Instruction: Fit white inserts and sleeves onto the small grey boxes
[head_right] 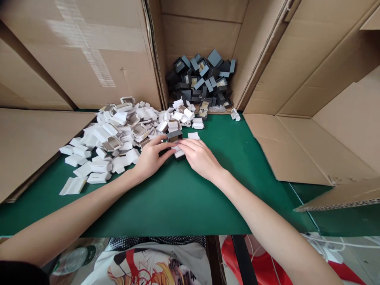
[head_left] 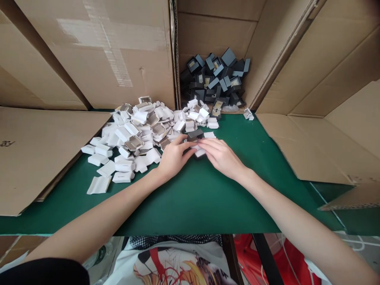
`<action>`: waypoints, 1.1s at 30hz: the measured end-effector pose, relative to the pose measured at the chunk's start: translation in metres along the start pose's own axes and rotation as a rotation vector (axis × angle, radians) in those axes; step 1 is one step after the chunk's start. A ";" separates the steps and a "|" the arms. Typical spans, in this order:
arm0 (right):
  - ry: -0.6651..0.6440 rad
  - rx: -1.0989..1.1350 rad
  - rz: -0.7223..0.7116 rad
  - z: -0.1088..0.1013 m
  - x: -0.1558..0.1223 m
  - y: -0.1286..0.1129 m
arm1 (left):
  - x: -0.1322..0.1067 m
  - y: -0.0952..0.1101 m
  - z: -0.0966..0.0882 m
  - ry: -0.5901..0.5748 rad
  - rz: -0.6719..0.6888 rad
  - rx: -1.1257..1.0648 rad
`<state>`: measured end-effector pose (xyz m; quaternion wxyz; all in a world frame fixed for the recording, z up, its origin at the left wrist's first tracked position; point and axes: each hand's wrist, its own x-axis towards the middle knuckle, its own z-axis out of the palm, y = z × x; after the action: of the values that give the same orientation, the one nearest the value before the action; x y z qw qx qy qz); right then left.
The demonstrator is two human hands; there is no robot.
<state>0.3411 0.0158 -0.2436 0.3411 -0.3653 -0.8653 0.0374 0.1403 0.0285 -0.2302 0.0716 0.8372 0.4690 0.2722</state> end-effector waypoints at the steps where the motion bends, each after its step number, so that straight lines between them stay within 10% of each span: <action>1: -0.020 -0.011 0.005 0.001 0.001 0.000 | 0.001 -0.001 0.001 0.001 -0.019 -0.034; 12: -0.030 -0.165 0.054 0.005 0.011 -0.011 | 0.004 0.017 -0.004 -0.093 -0.034 0.253; 33: 0.023 -0.303 0.141 0.021 0.013 -0.018 | 0.001 0.010 0.004 -0.026 0.005 0.080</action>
<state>0.3110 0.0146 -0.2465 0.2884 -0.4729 -0.8293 -0.0739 0.1499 0.0246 -0.2293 0.0433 0.8440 0.4765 0.2425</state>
